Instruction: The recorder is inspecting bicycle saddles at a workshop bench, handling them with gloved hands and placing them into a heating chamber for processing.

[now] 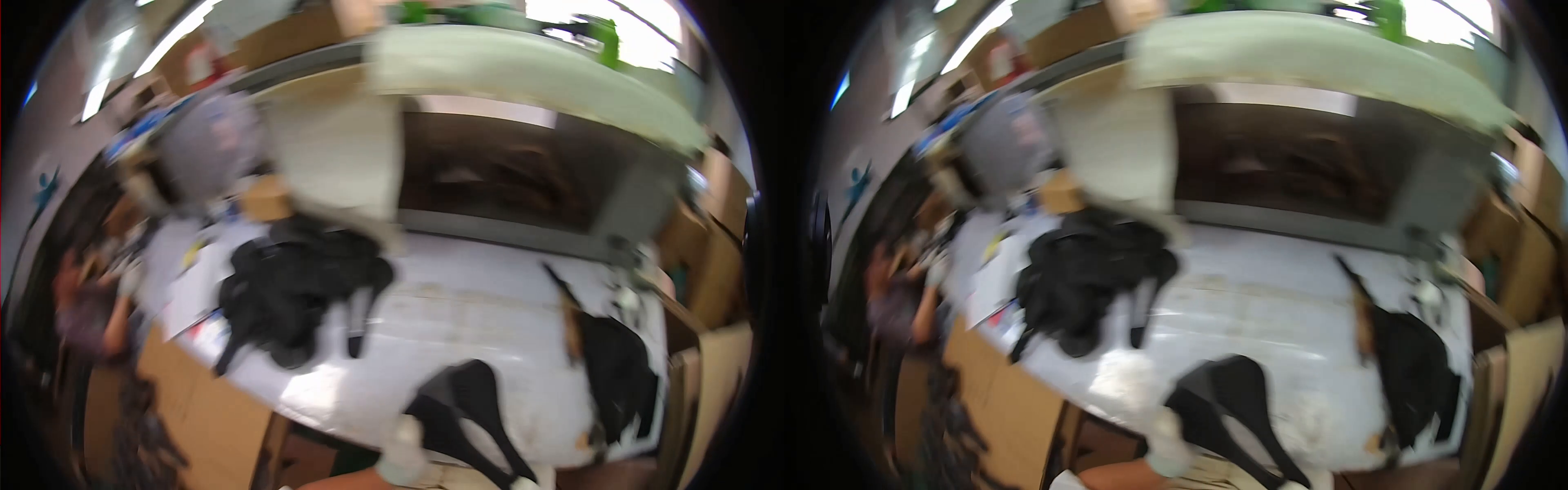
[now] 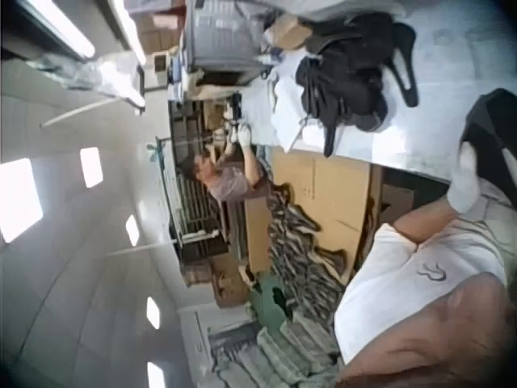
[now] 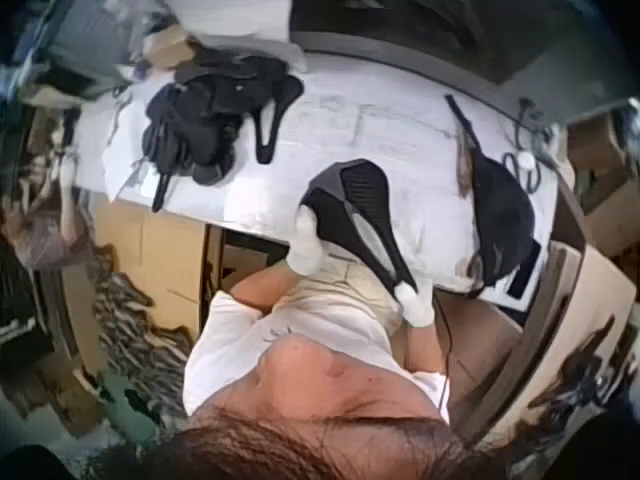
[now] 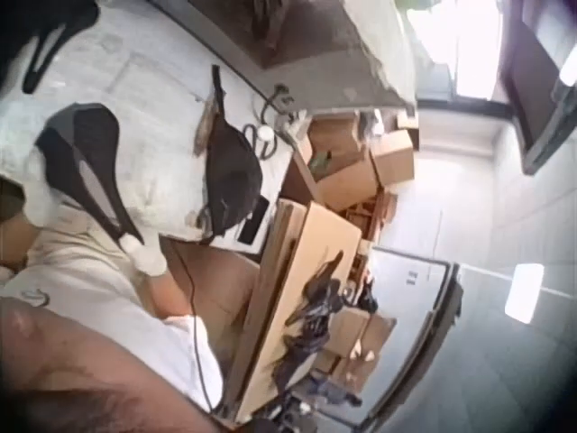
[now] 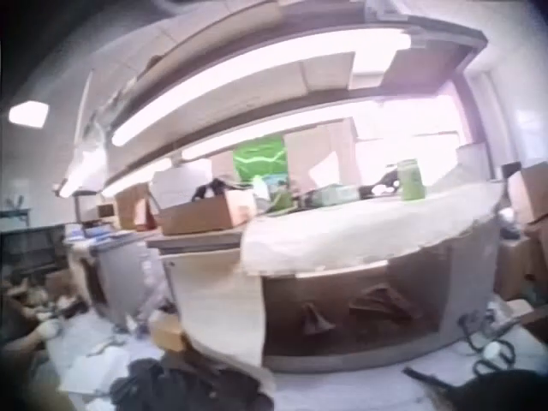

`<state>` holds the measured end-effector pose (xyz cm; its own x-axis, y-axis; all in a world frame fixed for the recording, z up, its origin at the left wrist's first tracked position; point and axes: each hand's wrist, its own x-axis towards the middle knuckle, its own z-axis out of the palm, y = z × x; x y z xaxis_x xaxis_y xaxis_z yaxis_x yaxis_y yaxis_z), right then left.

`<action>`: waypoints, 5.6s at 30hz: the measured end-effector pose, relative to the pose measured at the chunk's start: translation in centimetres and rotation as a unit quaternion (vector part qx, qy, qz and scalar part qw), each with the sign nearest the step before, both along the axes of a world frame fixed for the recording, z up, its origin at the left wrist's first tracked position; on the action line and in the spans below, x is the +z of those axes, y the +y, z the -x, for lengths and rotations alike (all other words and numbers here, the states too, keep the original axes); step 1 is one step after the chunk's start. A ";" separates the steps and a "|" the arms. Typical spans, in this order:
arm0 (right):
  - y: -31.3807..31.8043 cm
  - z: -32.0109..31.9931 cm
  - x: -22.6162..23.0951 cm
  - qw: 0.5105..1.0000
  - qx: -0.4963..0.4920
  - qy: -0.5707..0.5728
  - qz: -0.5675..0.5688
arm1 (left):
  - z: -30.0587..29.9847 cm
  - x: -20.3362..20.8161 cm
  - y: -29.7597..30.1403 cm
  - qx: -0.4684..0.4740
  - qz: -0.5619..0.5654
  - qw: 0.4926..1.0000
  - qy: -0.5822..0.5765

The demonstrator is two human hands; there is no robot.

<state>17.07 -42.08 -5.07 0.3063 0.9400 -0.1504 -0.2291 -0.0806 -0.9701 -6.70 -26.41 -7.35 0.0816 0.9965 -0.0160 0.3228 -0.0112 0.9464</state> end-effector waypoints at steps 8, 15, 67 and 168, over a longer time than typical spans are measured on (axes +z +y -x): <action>-1.6 -7.6 3.2 0.981 -0.159 0.069 -0.083 | -0.8 4.3 2.9 -0.054 0.095 0.960 -0.256; -10.1 -19.9 9.9 0.777 -0.586 -0.027 -0.228 | -0.5 1.4 5.3 -0.086 0.057 0.967 -0.235; 8.5 2.5 1.1 0.985 0.097 0.023 0.141 | -1.8 19.1 4.7 -0.324 -0.482 0.803 0.133; 21.9 3.5 1.0 0.914 -0.244 0.309 -0.094 | 5.4 0.1 1.2 0.069 -0.186 0.976 0.087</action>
